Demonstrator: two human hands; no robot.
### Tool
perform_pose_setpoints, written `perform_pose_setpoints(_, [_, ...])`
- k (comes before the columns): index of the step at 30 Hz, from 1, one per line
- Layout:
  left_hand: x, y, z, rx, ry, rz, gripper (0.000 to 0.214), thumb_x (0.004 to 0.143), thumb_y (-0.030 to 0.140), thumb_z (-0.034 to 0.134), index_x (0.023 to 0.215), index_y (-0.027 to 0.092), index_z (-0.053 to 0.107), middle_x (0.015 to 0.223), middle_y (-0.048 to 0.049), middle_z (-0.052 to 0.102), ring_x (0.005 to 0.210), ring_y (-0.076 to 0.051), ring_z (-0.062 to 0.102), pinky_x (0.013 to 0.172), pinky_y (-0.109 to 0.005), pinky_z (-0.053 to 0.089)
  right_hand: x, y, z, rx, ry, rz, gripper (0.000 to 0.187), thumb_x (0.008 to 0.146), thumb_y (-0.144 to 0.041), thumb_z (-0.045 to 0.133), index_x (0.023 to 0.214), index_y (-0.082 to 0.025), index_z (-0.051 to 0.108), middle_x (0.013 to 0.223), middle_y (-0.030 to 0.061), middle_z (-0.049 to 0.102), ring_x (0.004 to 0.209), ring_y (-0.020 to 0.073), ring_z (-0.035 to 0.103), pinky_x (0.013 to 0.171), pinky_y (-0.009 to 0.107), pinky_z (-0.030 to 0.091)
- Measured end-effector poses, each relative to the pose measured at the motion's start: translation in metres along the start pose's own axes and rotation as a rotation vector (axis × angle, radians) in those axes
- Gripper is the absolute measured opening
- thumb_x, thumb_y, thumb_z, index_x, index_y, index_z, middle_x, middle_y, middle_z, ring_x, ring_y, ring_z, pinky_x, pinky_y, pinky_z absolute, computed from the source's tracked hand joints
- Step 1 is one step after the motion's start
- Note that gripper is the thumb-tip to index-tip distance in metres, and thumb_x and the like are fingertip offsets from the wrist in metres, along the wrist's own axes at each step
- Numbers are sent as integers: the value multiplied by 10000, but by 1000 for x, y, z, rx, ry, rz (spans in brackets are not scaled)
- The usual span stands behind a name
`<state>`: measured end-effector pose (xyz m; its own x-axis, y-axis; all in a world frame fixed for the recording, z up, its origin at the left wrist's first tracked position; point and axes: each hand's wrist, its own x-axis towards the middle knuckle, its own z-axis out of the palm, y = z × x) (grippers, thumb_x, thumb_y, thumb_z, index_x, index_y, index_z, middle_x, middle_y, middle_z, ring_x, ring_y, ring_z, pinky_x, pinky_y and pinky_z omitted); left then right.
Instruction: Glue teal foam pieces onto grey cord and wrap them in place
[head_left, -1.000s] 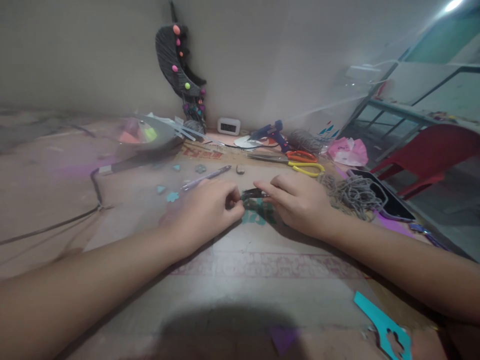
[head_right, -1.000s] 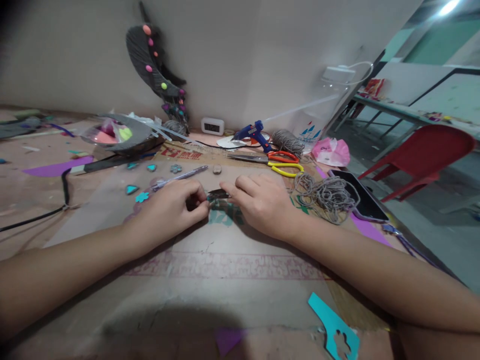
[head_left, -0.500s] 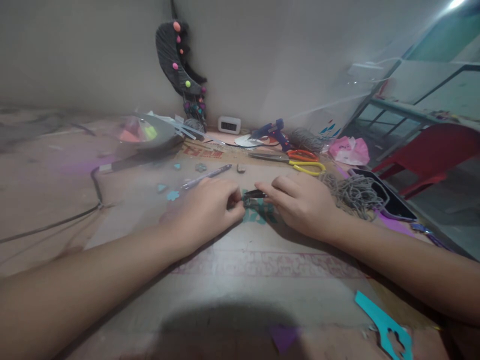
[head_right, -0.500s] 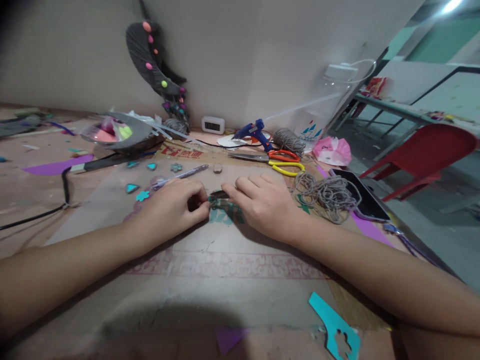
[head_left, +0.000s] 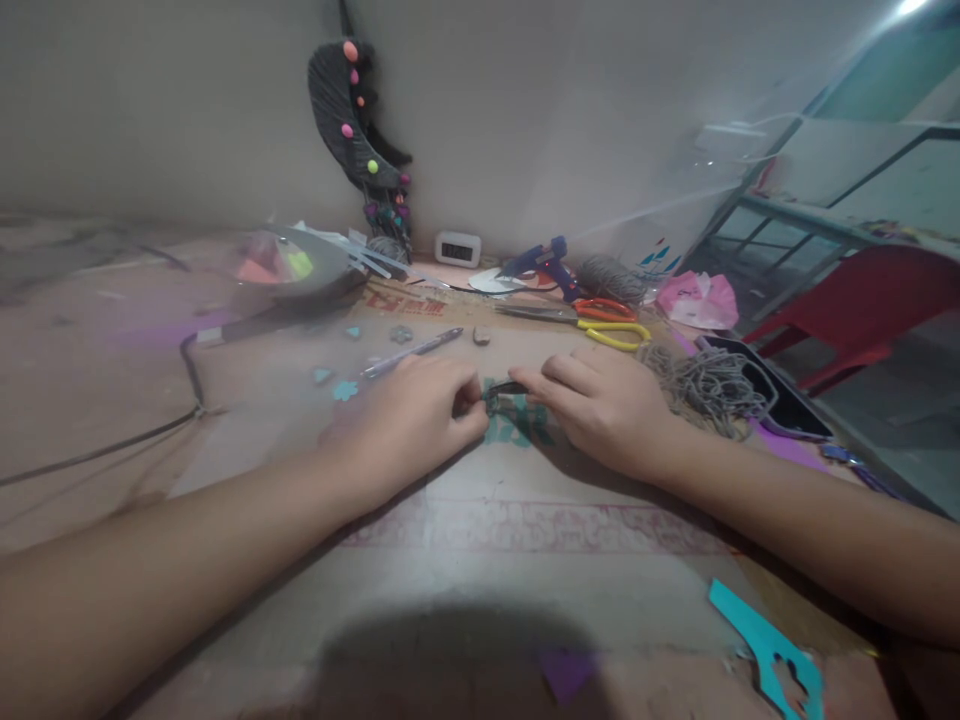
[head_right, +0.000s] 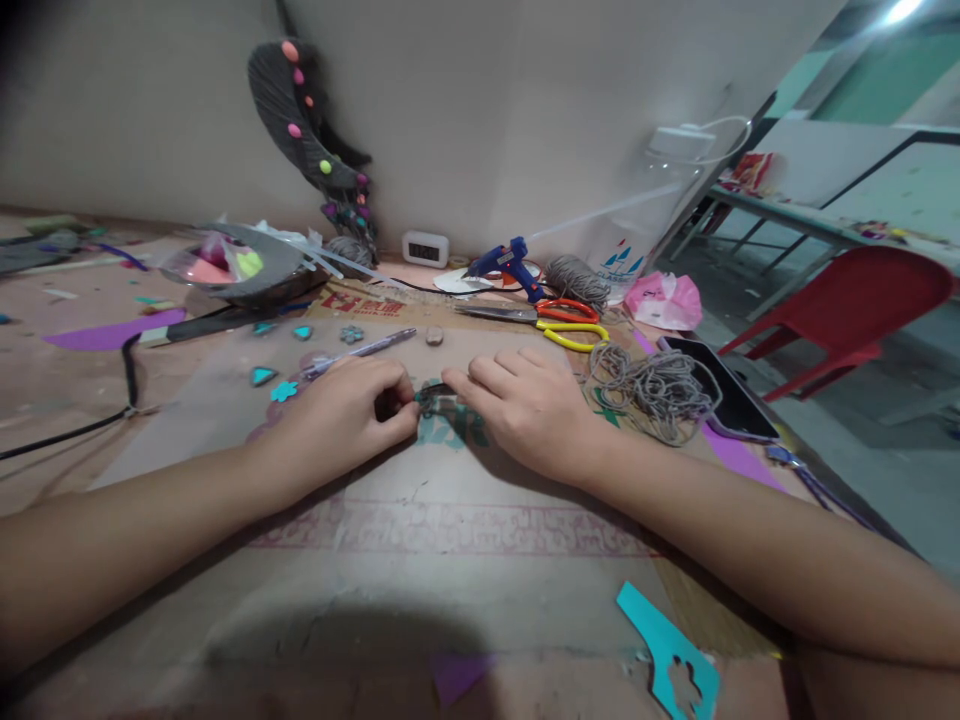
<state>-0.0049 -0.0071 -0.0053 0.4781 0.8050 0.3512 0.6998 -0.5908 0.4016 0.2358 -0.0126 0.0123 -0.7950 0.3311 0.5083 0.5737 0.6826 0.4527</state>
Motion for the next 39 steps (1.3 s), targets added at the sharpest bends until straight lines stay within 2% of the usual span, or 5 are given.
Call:
perform_pose_setpoints(3, [1,1,-1,-24,-6,-19,96,824,255,593,730,235,595,737,-10,673,725,-227,586,686,-353,399,0,1,1,41,16,18,280,1012,-185,452,1181,-168,675,790,45,657,667,174,514,602,329,348])
perform_pose_setpoints(9, [3,2,-2,-84,-30,-81,94,828,263,577,745,224,598,755,-7,674,720,-206,577,644,-321,383,2,4,3,188,69,170,301,1014,-196,474,1268,-186,634,882,63,668,742,169,585,639,292,438])
perform_pose_setpoints(15, [3,2,-1,-110,-30,-99,87,821,263,579,747,225,602,757,-8,673,715,-202,578,630,-316,373,0,5,8,87,100,77,246,1011,-201,502,1204,-178,653,814,46,673,690,169,547,609,302,389])
perform_pose_setpoints(21, [2,0,0,-58,-20,-47,106,825,253,574,723,227,569,724,-3,645,710,-203,568,655,-323,380,0,1,5,7,50,26,260,972,-158,524,1192,-162,665,803,41,664,686,179,518,612,325,360])
perform_pose_setpoints(39, [0,-1,1,-11,-7,-18,117,832,266,588,723,236,558,721,-4,642,720,-217,561,661,-341,381,1,-1,1,20,17,0,275,980,-143,489,1161,-130,696,799,51,666,674,189,505,624,345,348])
